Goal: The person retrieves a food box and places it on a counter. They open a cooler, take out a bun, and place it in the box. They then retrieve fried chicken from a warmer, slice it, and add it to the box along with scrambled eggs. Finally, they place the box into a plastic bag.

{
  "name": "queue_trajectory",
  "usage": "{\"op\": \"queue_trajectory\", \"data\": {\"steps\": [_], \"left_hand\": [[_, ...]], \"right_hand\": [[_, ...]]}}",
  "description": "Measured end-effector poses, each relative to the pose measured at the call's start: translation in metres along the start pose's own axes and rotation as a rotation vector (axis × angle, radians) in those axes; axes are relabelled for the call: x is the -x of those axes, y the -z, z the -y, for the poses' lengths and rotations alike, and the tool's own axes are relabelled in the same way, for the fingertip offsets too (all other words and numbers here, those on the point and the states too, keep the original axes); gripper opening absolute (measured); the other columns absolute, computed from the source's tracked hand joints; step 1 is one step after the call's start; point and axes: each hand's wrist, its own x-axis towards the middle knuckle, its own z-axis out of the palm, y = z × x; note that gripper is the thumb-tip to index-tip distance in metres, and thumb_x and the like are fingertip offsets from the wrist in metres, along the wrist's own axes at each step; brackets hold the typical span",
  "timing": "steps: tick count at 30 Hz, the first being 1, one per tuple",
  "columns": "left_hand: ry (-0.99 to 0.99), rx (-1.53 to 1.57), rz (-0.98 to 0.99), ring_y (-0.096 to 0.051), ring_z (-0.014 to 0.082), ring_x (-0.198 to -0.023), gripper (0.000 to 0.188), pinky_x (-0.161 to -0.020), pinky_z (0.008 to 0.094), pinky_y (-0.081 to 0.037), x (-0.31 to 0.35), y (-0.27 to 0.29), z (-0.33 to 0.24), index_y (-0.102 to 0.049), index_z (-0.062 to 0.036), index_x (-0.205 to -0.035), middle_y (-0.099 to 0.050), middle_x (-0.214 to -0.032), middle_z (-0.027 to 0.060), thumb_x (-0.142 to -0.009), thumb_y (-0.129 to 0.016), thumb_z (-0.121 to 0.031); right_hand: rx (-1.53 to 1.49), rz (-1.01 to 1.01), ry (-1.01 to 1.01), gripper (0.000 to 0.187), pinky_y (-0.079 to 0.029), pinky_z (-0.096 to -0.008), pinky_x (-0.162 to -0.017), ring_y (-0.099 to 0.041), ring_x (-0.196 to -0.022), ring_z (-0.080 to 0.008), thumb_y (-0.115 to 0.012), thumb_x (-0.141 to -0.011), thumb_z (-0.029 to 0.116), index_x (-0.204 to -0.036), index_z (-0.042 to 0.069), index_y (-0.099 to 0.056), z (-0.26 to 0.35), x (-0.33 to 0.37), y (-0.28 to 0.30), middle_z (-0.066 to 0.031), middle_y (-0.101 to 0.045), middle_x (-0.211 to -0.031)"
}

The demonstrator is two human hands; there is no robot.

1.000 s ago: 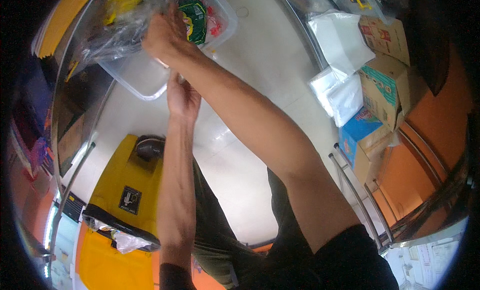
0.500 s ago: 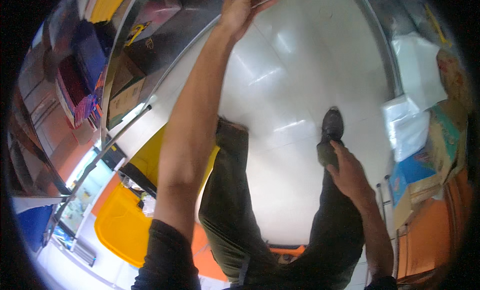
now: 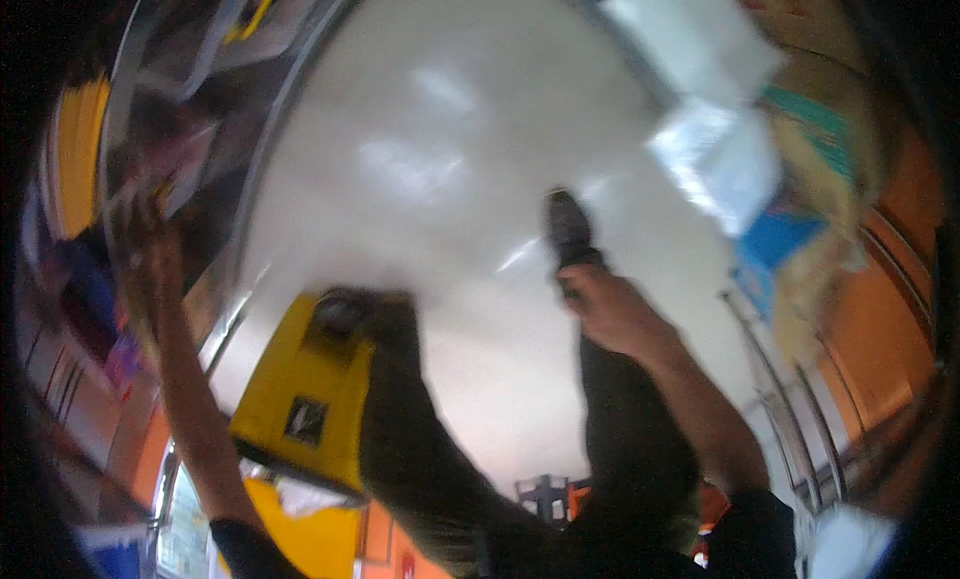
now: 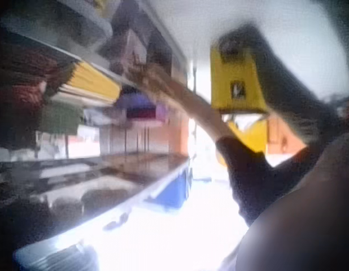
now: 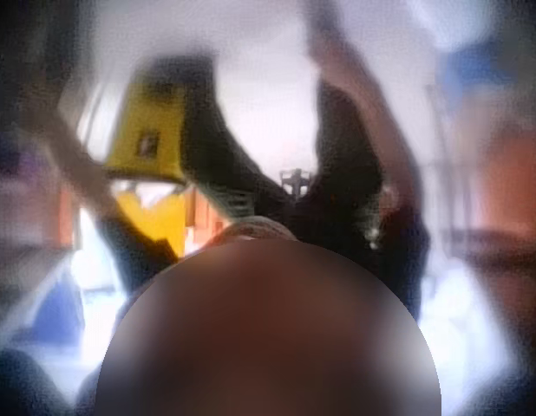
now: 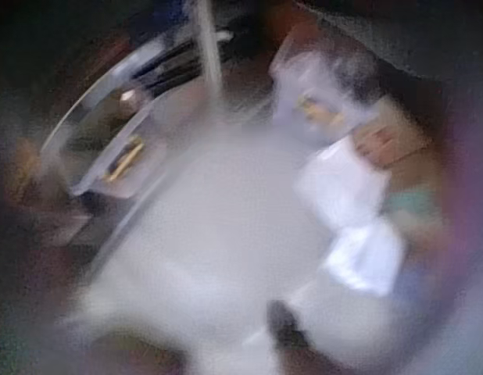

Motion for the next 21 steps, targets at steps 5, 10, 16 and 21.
{"op": "queue_trajectory", "data": {"steps": [5, 10, 16, 21], "left_hand": [[-0.152, 0.223, -0.383, -0.03, 0.0509, -0.151, 0.085, -0.126, 0.0594, -0.022, 0.031, 0.004, -0.077, -0.024, 0.004, -0.162, -0.032, -0.163, 0.0337, -0.105, -0.054, -0.051], [-0.163, 0.933, 0.063, -0.024, 0.0463, -0.156, 0.107, -0.129, 0.0541, -0.016, 0.195, 0.069, -0.188, 0.005, 0.0006, -0.165, -0.017, -0.171, 0.0289, -0.098, -0.075, -0.022], [-0.2, 0.851, 1.072, -0.042, 0.0396, -0.147, 0.062, -0.125, 0.0462, -0.03, 0.455, 0.202, -0.226, -0.056, -0.0097, -0.149, -0.053, -0.152, 0.0233, -0.1, -0.065, -0.047], [0.106, 1.127, 1.026, -0.021, 0.0429, -0.158, 0.067, -0.127, 0.048, -0.024, 0.57, 0.35, -0.23, -0.038, -0.019, -0.163, -0.014, -0.17, 0.0308, -0.105, -0.061, -0.044]], "right_hand": [[-0.034, -0.131, 0.056, 0.046, -0.053, -0.0485, -0.098, -0.067, -0.112, -0.0394, -0.065, -0.101, 0.032, -0.137, 0.007, -0.057, -0.021, 0.017, -0.004, -0.0192, -0.069, -0.127], [0.017, -0.091, -0.181, 0.03, -0.054, -0.0471, -0.094, -0.069, -0.108, -0.0388, -0.067, -0.099, 0.027, -0.116, 0.002, -0.069, -0.018, 0.081, 0.001, -0.0183, -0.071, -0.122], [-0.113, -0.253, 0.296, 0.03, -0.05, -0.0455, -0.106, -0.063, -0.123, -0.0384, -0.069, -0.097, 0.027, -0.116, 0.004, -0.072, -0.025, 0.21, -0.002, -0.0197, -0.066, -0.136], [-0.209, -0.138, 0.069, 0.026, -0.052, -0.044, -0.102, -0.068, -0.115, -0.0319, -0.071, -0.095, 0.025, -0.113, 0.006, -0.076, -0.055, 0.321, -0.008, -0.0162, -0.074, -0.118]]}}
